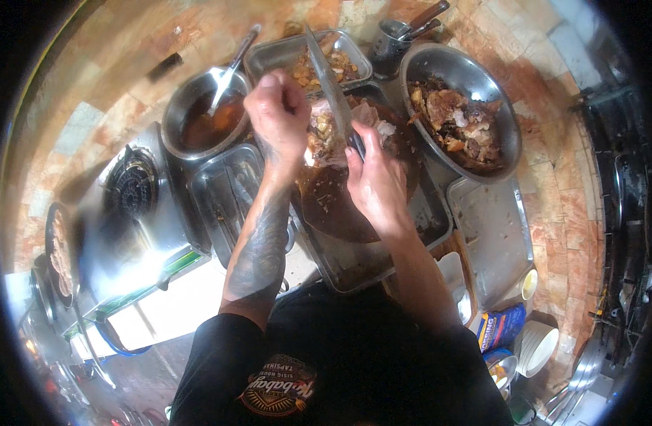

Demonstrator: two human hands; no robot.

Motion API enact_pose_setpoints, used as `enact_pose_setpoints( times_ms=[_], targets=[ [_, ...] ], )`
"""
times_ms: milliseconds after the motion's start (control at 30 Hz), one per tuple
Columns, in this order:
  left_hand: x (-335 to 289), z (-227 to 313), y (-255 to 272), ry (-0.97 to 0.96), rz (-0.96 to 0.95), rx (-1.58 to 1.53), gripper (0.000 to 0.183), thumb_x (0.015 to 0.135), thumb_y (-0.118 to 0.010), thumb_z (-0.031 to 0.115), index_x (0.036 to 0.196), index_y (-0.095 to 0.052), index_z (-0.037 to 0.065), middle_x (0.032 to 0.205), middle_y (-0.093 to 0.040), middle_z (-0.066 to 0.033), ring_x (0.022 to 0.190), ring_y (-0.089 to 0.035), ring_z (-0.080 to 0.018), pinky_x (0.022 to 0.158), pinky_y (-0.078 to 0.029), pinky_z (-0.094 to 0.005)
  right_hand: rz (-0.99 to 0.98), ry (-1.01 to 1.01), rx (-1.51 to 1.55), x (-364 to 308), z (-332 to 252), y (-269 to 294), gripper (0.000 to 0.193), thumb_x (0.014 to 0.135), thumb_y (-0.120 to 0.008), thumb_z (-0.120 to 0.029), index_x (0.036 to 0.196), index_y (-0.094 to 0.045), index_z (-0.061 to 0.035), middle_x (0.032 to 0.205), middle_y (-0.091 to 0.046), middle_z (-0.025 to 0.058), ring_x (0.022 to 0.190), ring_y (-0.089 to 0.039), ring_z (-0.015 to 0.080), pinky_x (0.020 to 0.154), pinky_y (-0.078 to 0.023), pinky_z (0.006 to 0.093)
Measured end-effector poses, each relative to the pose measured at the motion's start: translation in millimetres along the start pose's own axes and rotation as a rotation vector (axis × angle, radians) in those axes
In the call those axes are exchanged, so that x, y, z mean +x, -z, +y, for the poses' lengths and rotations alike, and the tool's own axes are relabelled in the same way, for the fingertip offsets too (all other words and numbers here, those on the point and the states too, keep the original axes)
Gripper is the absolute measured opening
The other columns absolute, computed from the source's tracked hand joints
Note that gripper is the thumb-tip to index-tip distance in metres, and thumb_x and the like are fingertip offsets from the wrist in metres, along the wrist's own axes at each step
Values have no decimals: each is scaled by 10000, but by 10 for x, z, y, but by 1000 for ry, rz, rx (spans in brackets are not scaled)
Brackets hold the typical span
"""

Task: The person carves cooked meat from a large bone using a knife and fork, placing the sliced pieces into a metal tray. The person then uses tongs to arrange the sliced meat in the tray and adds sauce from a small bowl.

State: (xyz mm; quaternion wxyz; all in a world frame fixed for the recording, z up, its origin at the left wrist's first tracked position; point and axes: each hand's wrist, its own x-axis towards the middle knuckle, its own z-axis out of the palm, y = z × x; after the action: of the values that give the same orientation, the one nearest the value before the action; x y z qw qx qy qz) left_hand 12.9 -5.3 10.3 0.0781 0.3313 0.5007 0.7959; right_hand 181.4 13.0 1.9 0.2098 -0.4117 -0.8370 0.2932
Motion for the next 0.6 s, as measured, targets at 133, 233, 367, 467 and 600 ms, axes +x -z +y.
enact_pose_setpoints(
  times_ms=[133, 233, 367, 467, 600],
  targets=[
    [-47, 38, -26, 199, -36, -245, 460, 908, -427, 502, 687, -439, 99, 551, -382, -28, 418, -320, -142, 393, -246, -301, -23, -7, -44, 146, -89, -41, 351, 949, -560, -144, 1273, -427, -124, 817, -650, 282, 823, -623, 507, 693, -475, 573],
    [-47, 40, -26, 144, -8, -256, 508, 943, -418, 466, 627, -421, 69, 540, -389, -16, 449, -359, -122, 405, -266, -280, -51, -20, -55, 152, -7, -117, 358, 948, -559, -139, 1280, -427, -118, 834, -650, 287, 836, -621, 504, 699, -481, 569],
    [-32, 40, -15, 125, -10, -173, 495, 930, -419, 499, 665, -425, 80, 556, -387, -24, 452, -362, -131, 403, -262, -290, -23, 26, -17, -117, 180, -208, 382, 947, -559, -121, 1310, -440, -93, 903, -655, 284, 856, -624, 496, 712, -503, 553],
    [-19, 51, -22, 153, -8, -197, 483, 923, -405, 521, 702, -431, 93, 563, -378, -25, 456, -362, -141, 402, -257, -294, 24, 89, -30, -542, 257, -157, 429, 946, -568, -108, 1354, -440, -67, 1055, -656, 271, 935, -641, 457, 787, -518, 532],
    [23, 45, -44, 21, -55, -86, 602, 966, -384, 497, 592, -423, 27, 546, -420, -33, 498, -399, -133, 450, -310, -293, -98, -55, -175, -908, 287, -25, 444, 946, -570, -110, 1366, -436, -55, 1107, -648, 269, 989, -642, 430, 838, -514, 515]
  ],
)
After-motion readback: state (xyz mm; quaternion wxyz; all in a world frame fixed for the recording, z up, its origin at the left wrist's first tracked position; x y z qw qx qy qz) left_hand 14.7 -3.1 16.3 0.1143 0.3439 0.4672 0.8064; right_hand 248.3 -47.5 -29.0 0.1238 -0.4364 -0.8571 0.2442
